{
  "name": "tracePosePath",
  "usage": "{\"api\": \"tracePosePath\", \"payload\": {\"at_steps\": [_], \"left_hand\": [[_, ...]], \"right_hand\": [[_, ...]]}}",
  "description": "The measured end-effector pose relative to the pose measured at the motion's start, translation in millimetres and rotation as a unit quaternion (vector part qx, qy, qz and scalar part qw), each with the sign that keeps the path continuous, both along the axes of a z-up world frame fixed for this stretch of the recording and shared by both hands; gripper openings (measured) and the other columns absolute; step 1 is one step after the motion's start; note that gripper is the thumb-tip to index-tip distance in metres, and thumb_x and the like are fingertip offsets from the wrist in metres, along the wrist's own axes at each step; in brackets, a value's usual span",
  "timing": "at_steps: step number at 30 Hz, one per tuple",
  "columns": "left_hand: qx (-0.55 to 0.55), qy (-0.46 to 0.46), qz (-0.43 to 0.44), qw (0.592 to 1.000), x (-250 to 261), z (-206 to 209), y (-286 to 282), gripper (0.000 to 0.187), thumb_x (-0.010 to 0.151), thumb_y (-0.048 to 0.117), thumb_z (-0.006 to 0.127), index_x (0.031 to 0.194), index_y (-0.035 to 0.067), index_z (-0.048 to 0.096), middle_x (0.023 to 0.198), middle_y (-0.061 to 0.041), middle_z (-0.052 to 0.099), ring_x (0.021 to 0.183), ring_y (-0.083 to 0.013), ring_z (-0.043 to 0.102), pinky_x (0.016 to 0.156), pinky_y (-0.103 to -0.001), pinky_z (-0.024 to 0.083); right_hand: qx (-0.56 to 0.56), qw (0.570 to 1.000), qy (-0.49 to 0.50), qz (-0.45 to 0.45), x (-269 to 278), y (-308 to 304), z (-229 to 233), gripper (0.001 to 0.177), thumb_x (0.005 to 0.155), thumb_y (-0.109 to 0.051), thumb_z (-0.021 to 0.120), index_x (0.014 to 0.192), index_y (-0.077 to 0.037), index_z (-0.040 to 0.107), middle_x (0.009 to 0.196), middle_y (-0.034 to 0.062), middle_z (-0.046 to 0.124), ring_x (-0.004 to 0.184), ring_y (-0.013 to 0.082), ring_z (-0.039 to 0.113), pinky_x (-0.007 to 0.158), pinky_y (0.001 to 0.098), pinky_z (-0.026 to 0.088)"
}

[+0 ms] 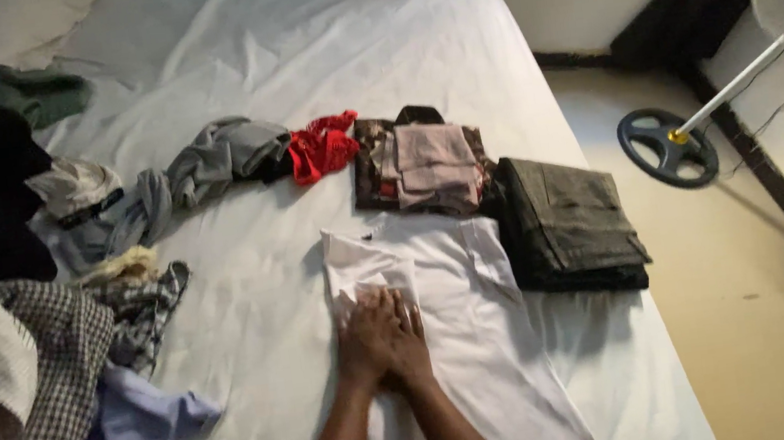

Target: Folding a pair of jeans and a white t-shirt on a bed.

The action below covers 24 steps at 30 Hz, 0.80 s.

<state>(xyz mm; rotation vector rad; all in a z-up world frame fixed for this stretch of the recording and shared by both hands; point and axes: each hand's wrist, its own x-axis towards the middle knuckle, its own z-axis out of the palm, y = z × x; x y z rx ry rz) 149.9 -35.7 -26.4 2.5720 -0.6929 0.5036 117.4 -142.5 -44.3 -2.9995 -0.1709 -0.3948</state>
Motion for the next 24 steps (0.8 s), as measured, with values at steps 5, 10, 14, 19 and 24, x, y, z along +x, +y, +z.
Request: {"api": "tracePosePath", "payload": {"at_steps": [5,10,14,19,24], "left_hand": [[0.091,0.131,-0.020,0.987,6.3,-21.1,12.5,0.060,0.106,0.045,0.036,0.159,0.017,0.037,0.171,-0.012,0.020,0.156,-0.0340,0.015,0.118,-0.063,0.016],[0.133,0.156,0.032,0.978,-31.6,15.7,7.6,0.077,0.099,0.066,0.037,0.159,0.018,0.032,0.171,-0.009,0.017,0.158,-0.0308,0.012,0.122,-0.063,0.013],[0.080,0.154,0.075,0.982,-93.4,37.2,8.4,0.078,0.097,0.064,0.037,0.160,0.018,0.032,0.169,-0.007,0.015,0.156,-0.0316,0.012,0.116,-0.071,0.009],[0.039,0.024,0.100,0.994,-181.1,33.2,7.1,0.064,0.104,0.050,0.045,0.152,0.008,0.046,0.170,-0.016,0.021,0.156,-0.0363,0.020,0.117,-0.071,0.014],[-0.116,0.056,0.168,0.977,-302.6,29.4,39.5,0.040,0.095,0.035,0.068,0.115,0.000,0.065,0.131,-0.026,0.057,0.120,-0.0424,0.056,0.101,-0.052,0.047]], "right_hand": [[0.027,0.995,0.095,-0.007,-53.6,9.5,25.4,0.075,0.098,-0.043,0.046,0.162,-0.009,0.025,0.171,0.0150,0.018,0.160,0.0311,0.010,0.124,0.0555,0.003],[0.060,0.996,0.060,-0.004,-109.2,17.2,25.7,0.075,0.101,-0.046,0.047,0.161,-0.005,0.027,0.170,0.0188,0.022,0.160,0.0323,0.012,0.125,0.0595,0.005],[0.069,0.993,0.092,0.019,-139.9,15.8,29.9,0.085,0.095,-0.047,0.054,0.162,-0.004,0.023,0.170,0.0196,0.012,0.158,0.0331,0.005,0.120,0.0650,0.005],[0.102,0.985,0.138,0.023,-200.8,15.9,72.2,0.091,0.088,-0.038,0.062,0.164,-0.010,0.021,0.172,0.0125,0.006,0.159,0.0298,0.001,0.123,0.0629,0.006],[0.025,0.993,0.118,0.017,-265.5,8.1,25.0,0.086,0.092,-0.031,0.064,0.167,-0.011,0.025,0.177,0.0130,0.013,0.164,0.0311,0.007,0.123,0.0607,0.009]]}}
